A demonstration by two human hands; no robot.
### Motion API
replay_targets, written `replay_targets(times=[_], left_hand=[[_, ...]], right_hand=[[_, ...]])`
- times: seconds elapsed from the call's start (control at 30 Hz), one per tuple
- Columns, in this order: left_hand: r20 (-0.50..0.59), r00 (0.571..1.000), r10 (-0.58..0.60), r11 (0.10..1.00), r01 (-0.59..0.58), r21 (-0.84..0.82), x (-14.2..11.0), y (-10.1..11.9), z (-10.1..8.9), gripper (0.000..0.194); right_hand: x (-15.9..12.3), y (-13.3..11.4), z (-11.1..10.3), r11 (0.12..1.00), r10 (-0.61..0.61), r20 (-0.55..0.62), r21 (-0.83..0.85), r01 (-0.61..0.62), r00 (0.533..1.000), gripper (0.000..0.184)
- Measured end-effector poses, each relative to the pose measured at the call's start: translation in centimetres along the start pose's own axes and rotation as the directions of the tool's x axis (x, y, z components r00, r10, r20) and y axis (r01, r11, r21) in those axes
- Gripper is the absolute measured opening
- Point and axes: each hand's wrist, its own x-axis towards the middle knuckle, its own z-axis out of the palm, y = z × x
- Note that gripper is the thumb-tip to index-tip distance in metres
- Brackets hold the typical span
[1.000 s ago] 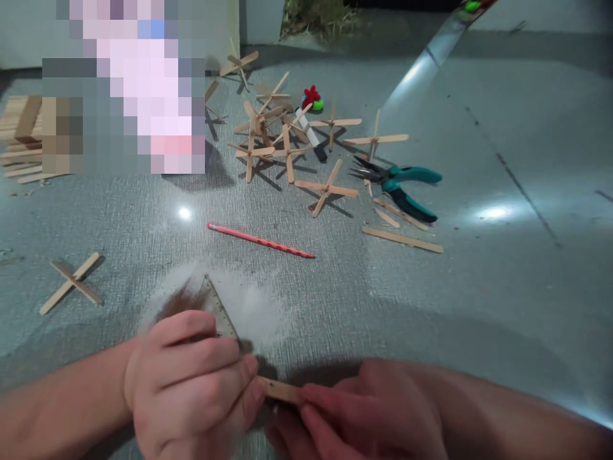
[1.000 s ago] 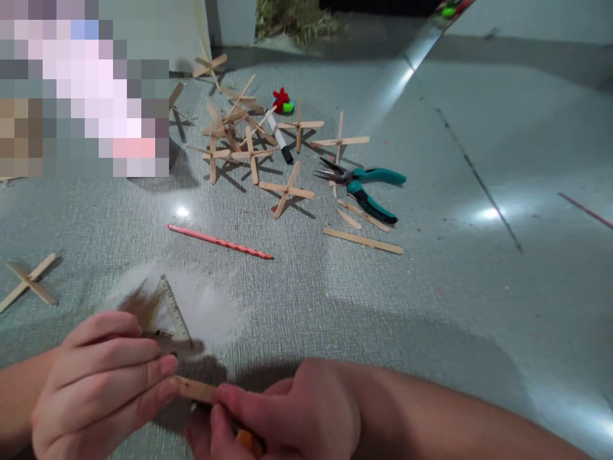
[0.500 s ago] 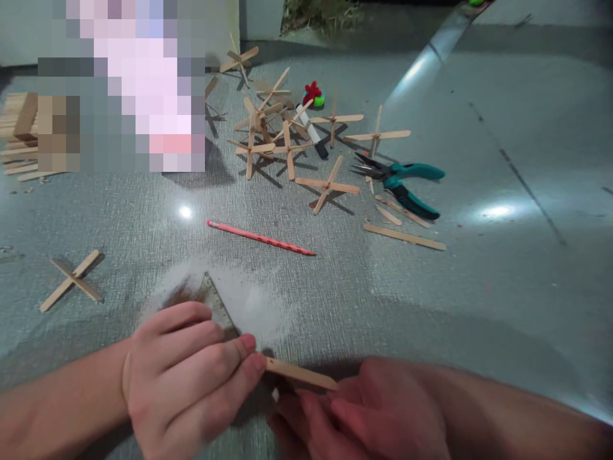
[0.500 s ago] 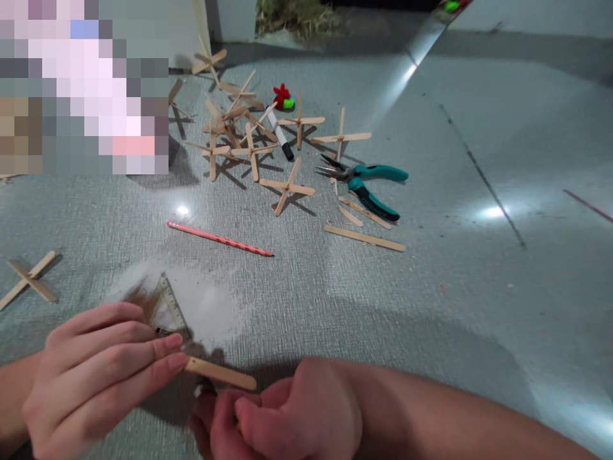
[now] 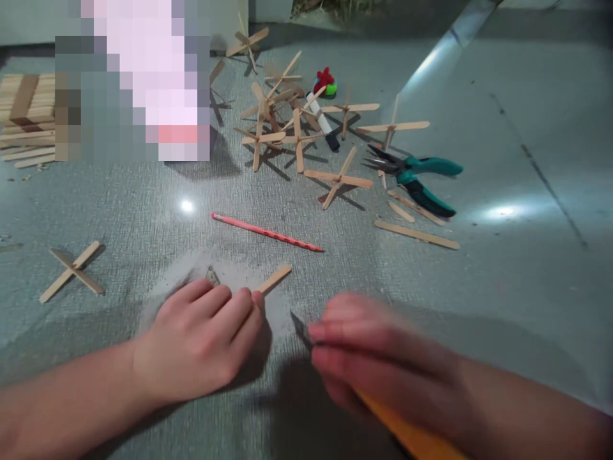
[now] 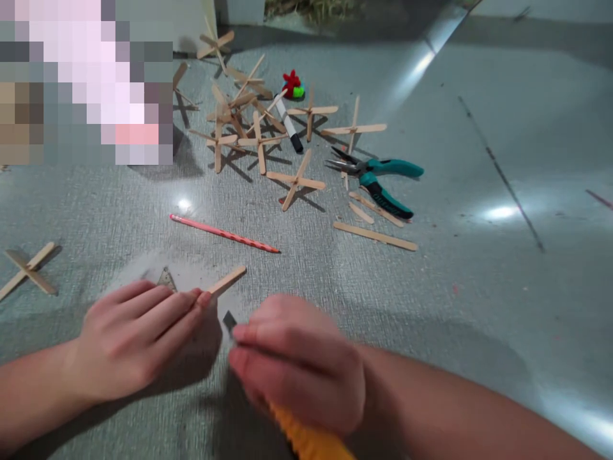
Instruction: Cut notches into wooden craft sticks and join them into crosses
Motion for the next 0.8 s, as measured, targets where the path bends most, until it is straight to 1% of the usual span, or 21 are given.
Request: replay_targets(times=[0.07, 0.1, 0.17, 0.23, 0.3, 0.37, 0.4, 0.47, 0.53, 0.67, 0.8], left_hand=[[0.050, 0.999, 0.021, 1.000, -0.020, -0.022, -0.1, 0.3, 0.2, 0.017], [0.044, 0.999, 0.031, 0.998, -0.029, -0.051, -0.1, 0.3, 0.3, 0.015], [0.006, 0.999, 0.034, 0.989, -0.033, -0.141, -0.2, 0.2, 0.5, 0.012], [-0.027, 0.999, -0.021, 0.974, 0.015, -0.227, -0.2, -0.3, 0.7, 0.011], [-0.003, 0.992, -0.127, 0.953, 0.121, -0.277, 0.0, -1.1, 0.9, 0.010], [0.098, 0.975, -0.199, 0.929, 0.219, -0.297, 0.3, -1.9, 1.1, 0.015], [0.149, 0.968, -0.204, 0.921, 0.241, -0.305, 0.4, -2.2, 1.2, 0.023], [0.236, 0.958, -0.166, 0.917, 0.238, -0.319, 0.7, -2.6, 1.5, 0.040], [0.292, 0.949, -0.120, 0.918, 0.218, -0.331, 0.8, -2.7, 1.6, 0.046], [0.325, 0.939, -0.115, 0.921, 0.223, -0.318, 0.5, -2.6, 1.8, 0.051], [0.352, 0.933, -0.071, 0.929, 0.190, -0.316, 0.1, -2.6, 2.1, 0.057]], right_hand=[[1.7, 1.3, -0.3, 0.999, -0.033, -0.016, 0.036, 0.033, 0.999, 0.024], [2.3, 1.7, -0.2, 0.999, 0.010, -0.046, 0.049, -0.007, 0.999, 0.023], [2.9, 2.3, 0.1, 0.994, 0.106, -0.040, 0.030, -0.105, 0.994, 0.019], [2.9, 2.5, 0.3, 0.982, 0.190, -0.036, 0.012, -0.190, 0.981, 0.016], [2.7, 2.6, 0.4, 0.973, 0.229, -0.037, 0.028, -0.228, 0.973, 0.016], [2.6, 2.5, 0.3, 0.973, 0.225, -0.012, 0.051, -0.225, 0.974, 0.018], [2.5, 2.5, 0.2, 0.974, 0.218, 0.012, 0.055, -0.219, 0.976, 0.019], [2.5, 2.4, 0.1, 0.978, 0.196, 0.064, 0.058, -0.200, 0.978, 0.022], [2.5, 2.3, 0.1, 0.981, 0.174, 0.098, 0.068, -0.181, 0.980, 0.021], [2.6, 2.1, 0.4, 0.987, 0.148, 0.098, 0.042, -0.153, 0.984, 0.014], [2.7, 2.0, 0.9, 0.989, 0.135, 0.119, 0.039, -0.140, 0.984, 0.017]])
